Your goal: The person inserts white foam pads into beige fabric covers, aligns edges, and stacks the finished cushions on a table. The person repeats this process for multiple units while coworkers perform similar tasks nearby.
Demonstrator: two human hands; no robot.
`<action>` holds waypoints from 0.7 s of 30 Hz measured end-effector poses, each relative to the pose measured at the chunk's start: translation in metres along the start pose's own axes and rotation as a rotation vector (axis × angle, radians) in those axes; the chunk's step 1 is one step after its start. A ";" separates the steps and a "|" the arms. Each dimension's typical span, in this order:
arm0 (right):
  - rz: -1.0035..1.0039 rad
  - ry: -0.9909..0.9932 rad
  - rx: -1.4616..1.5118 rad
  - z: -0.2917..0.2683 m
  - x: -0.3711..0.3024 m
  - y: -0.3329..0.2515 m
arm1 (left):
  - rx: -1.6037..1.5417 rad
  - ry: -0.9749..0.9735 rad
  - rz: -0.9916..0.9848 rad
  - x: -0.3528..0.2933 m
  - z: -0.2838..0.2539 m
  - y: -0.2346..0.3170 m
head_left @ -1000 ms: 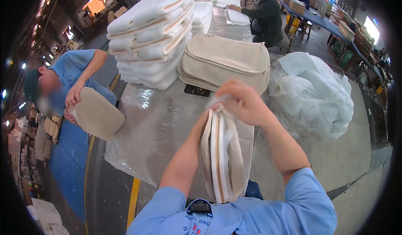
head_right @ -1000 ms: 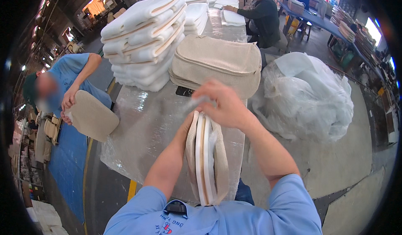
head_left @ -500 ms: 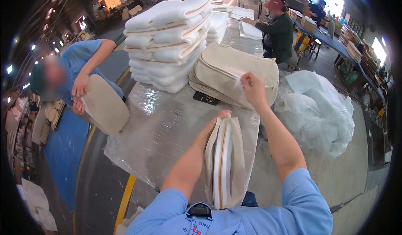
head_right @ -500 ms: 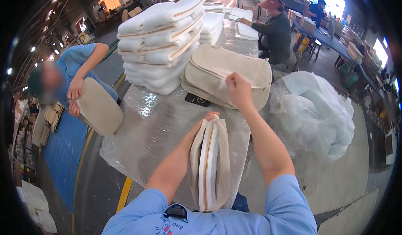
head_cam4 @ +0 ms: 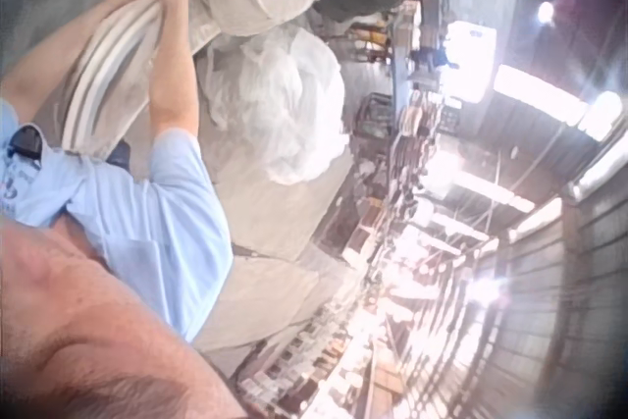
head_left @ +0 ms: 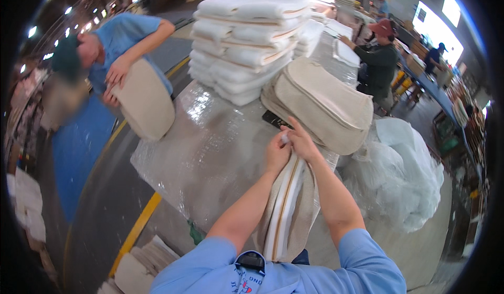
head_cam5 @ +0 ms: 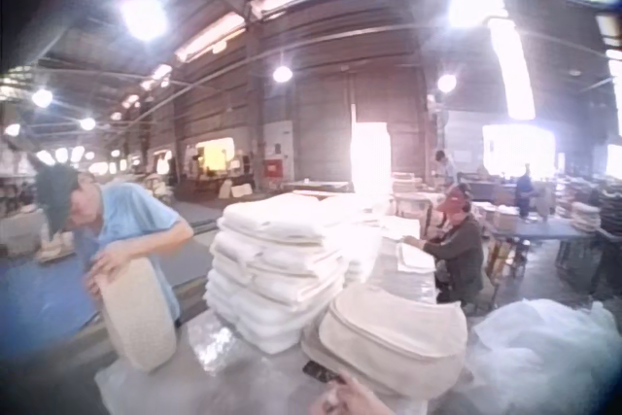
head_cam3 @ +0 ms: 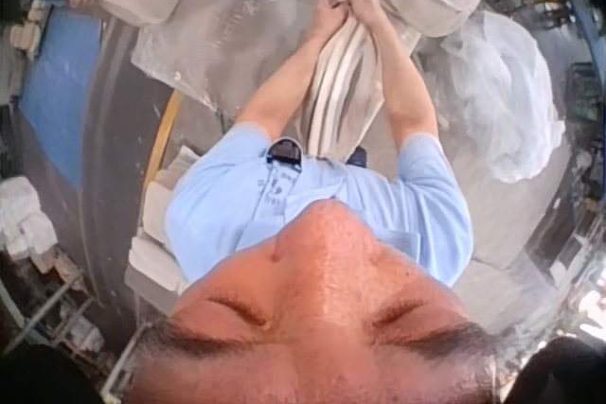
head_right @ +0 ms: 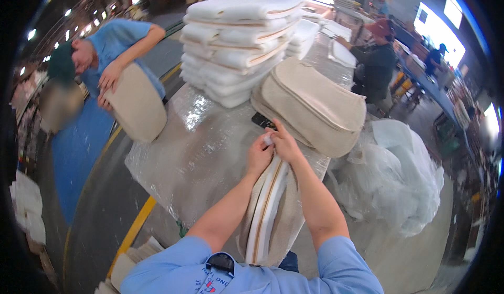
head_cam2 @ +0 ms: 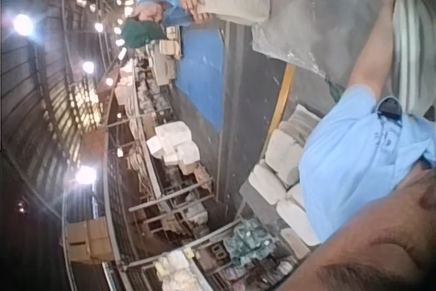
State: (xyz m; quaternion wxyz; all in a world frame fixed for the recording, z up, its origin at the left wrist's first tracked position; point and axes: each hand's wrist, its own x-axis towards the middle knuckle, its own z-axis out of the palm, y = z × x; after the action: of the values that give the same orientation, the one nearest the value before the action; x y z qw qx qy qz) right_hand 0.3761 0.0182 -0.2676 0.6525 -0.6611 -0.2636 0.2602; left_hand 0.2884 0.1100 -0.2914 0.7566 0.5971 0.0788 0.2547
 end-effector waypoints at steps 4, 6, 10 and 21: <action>0.156 -0.076 -0.121 0.041 0.004 -0.026 | 0.457 0.283 0.030 -0.006 -0.053 0.025; -0.005 -0.025 -0.184 0.034 0.005 -0.018 | 0.322 0.359 -0.040 -0.017 -0.074 0.038; -0.062 0.135 -0.378 0.015 -0.007 -0.009 | 0.203 0.561 -0.079 -0.078 -0.150 0.063; -0.059 0.059 -0.574 0.041 -0.004 0.000 | 1.016 0.933 -0.573 -0.384 -0.322 0.065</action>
State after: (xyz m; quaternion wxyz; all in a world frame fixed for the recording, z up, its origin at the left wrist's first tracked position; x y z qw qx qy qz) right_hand 0.3449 0.0453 -0.2682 0.4535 -0.8179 -0.3266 0.1367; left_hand -0.1962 0.2143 -0.3891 0.3121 0.6592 0.6521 0.2069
